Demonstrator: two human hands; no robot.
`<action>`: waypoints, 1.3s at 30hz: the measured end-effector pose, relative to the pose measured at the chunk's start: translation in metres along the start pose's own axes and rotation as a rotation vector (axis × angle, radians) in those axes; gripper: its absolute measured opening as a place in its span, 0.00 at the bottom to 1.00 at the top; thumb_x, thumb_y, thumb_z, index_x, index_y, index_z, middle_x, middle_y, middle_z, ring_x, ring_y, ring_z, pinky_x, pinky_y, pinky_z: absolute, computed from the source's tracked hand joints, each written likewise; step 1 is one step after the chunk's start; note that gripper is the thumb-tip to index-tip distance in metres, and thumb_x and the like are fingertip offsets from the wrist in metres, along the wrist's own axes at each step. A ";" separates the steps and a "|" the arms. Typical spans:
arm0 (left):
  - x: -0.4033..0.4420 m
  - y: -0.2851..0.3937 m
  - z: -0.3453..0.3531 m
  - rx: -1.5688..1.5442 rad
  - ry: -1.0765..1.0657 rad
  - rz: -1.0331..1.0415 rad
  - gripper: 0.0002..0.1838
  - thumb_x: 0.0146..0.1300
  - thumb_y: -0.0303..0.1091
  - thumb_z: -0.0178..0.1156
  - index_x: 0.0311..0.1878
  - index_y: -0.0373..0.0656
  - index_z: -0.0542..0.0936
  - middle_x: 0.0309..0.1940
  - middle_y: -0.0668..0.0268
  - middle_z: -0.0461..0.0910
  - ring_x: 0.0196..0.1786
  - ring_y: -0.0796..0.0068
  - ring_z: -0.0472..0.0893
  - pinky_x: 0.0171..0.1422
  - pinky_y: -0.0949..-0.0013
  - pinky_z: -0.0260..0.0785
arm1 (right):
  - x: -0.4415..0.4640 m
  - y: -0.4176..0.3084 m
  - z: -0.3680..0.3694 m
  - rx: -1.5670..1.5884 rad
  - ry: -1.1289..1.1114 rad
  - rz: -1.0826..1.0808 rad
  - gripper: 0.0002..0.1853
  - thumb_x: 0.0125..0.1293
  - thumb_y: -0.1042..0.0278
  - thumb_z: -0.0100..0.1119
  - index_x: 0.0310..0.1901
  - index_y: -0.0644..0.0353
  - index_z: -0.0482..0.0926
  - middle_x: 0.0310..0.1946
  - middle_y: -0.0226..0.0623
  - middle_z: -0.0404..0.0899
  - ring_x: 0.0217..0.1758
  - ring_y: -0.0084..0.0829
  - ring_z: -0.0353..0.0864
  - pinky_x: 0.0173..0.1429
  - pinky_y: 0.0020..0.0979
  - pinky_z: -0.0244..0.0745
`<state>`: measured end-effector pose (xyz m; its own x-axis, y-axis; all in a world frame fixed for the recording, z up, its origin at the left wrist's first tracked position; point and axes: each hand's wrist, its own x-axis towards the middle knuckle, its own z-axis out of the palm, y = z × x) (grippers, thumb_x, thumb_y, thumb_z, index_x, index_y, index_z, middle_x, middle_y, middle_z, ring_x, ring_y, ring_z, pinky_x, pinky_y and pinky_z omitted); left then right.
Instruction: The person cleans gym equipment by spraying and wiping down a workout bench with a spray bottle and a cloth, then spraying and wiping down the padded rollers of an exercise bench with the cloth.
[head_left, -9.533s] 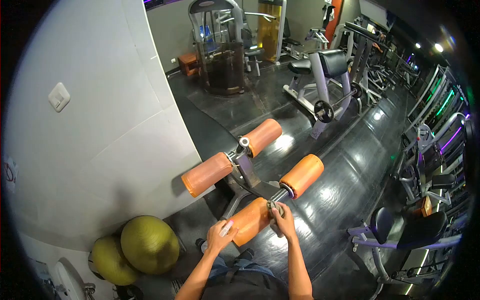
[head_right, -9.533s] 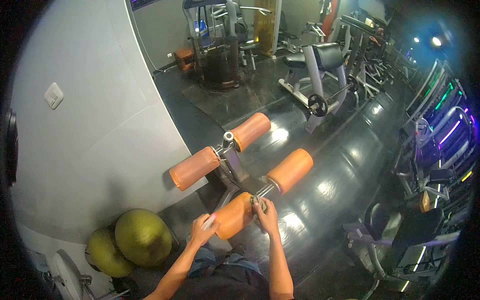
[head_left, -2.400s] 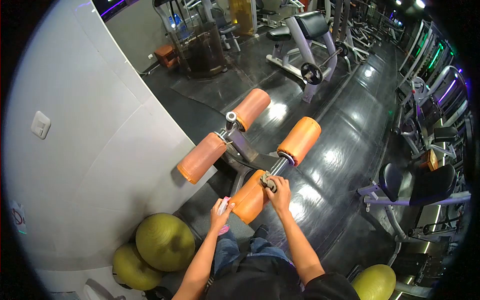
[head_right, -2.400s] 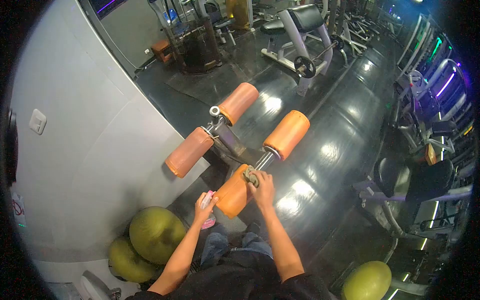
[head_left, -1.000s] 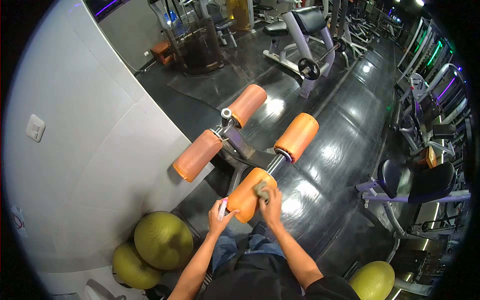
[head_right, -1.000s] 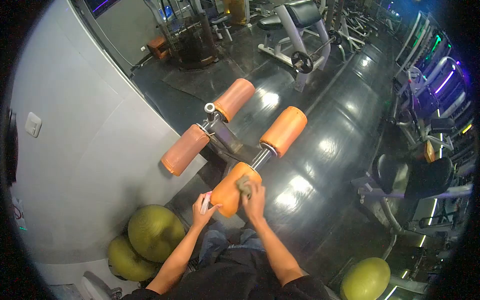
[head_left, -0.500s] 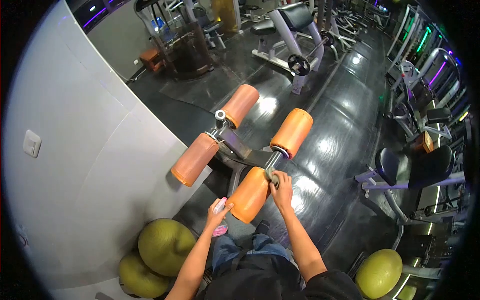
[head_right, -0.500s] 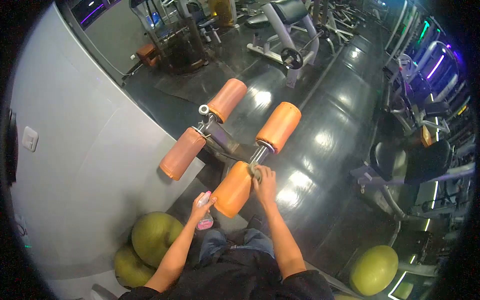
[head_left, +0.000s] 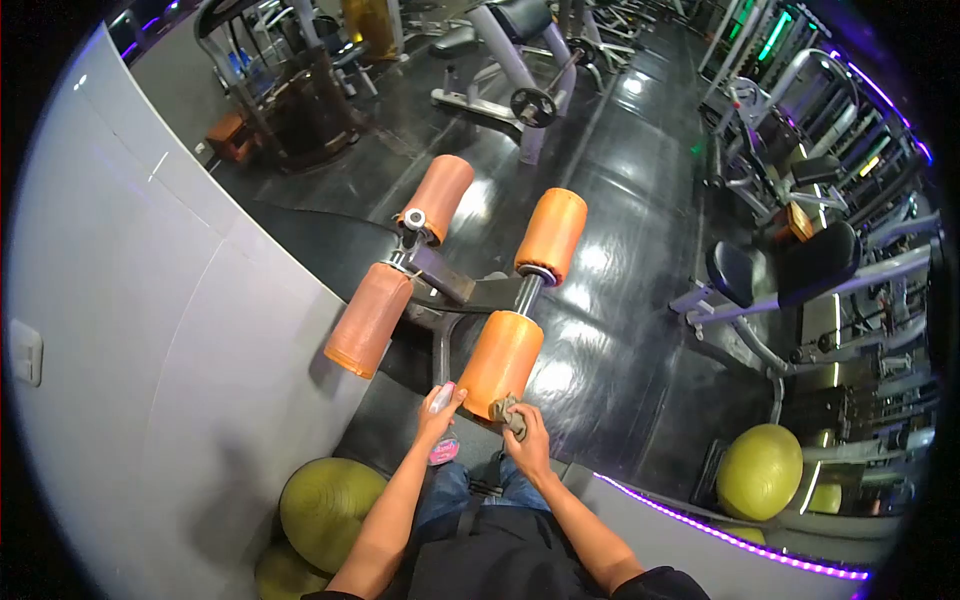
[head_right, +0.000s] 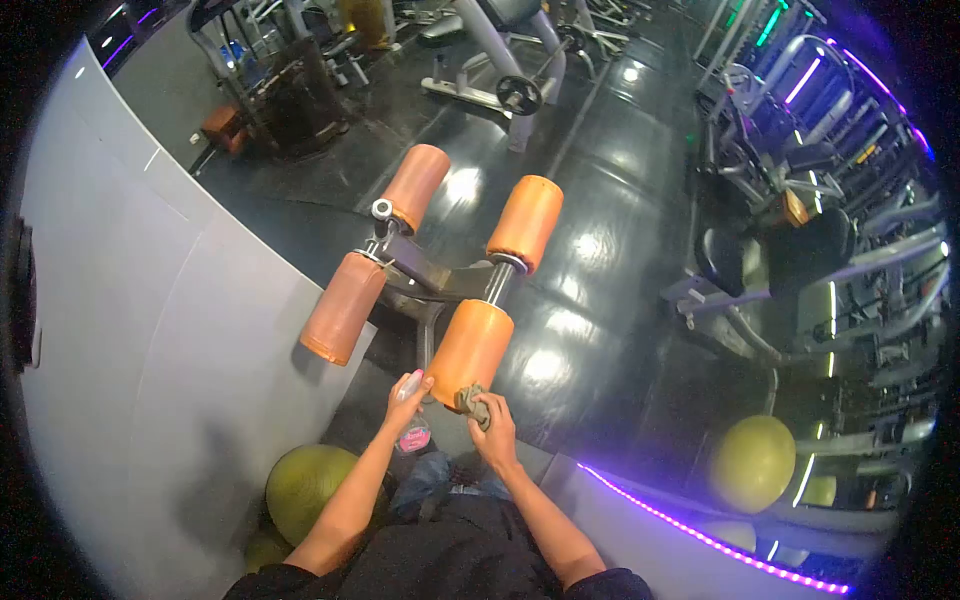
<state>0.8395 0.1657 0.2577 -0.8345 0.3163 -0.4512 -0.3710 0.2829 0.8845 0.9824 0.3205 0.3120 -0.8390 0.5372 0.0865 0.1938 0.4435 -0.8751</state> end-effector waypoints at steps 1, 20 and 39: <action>0.005 -0.006 0.000 0.003 0.009 0.001 0.28 0.57 0.60 0.73 0.39 0.42 0.79 0.30 0.72 0.79 0.25 0.82 0.75 0.25 0.75 0.68 | -0.011 -0.002 -0.002 0.057 -0.022 0.086 0.19 0.55 0.79 0.64 0.50 0.57 0.77 0.49 0.46 0.77 0.54 0.48 0.80 0.59 0.39 0.75; 0.008 0.059 -0.004 0.569 -0.107 0.355 0.37 0.43 0.71 0.75 0.37 0.45 0.77 0.33 0.58 0.85 0.39 0.51 0.85 0.43 0.54 0.73 | -0.024 -0.016 0.128 1.174 0.582 0.791 0.20 0.71 0.67 0.63 0.61 0.62 0.76 0.52 0.35 0.81 0.50 0.30 0.82 0.55 0.33 0.78; 0.019 0.045 -0.005 0.494 -0.148 0.299 0.32 0.46 0.63 0.79 0.27 0.46 0.73 0.21 0.71 0.75 0.26 0.78 0.74 0.33 0.68 0.66 | 0.006 0.009 0.187 0.998 1.010 1.096 0.19 0.70 0.70 0.57 0.61 0.60 0.75 0.52 0.38 0.81 0.48 0.35 0.83 0.52 0.38 0.80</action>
<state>0.8047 0.1801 0.2898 -0.7945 0.5604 -0.2340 0.1345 0.5381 0.8320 0.8839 0.1943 0.2157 0.1260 0.6145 -0.7788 -0.2785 -0.7316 -0.6223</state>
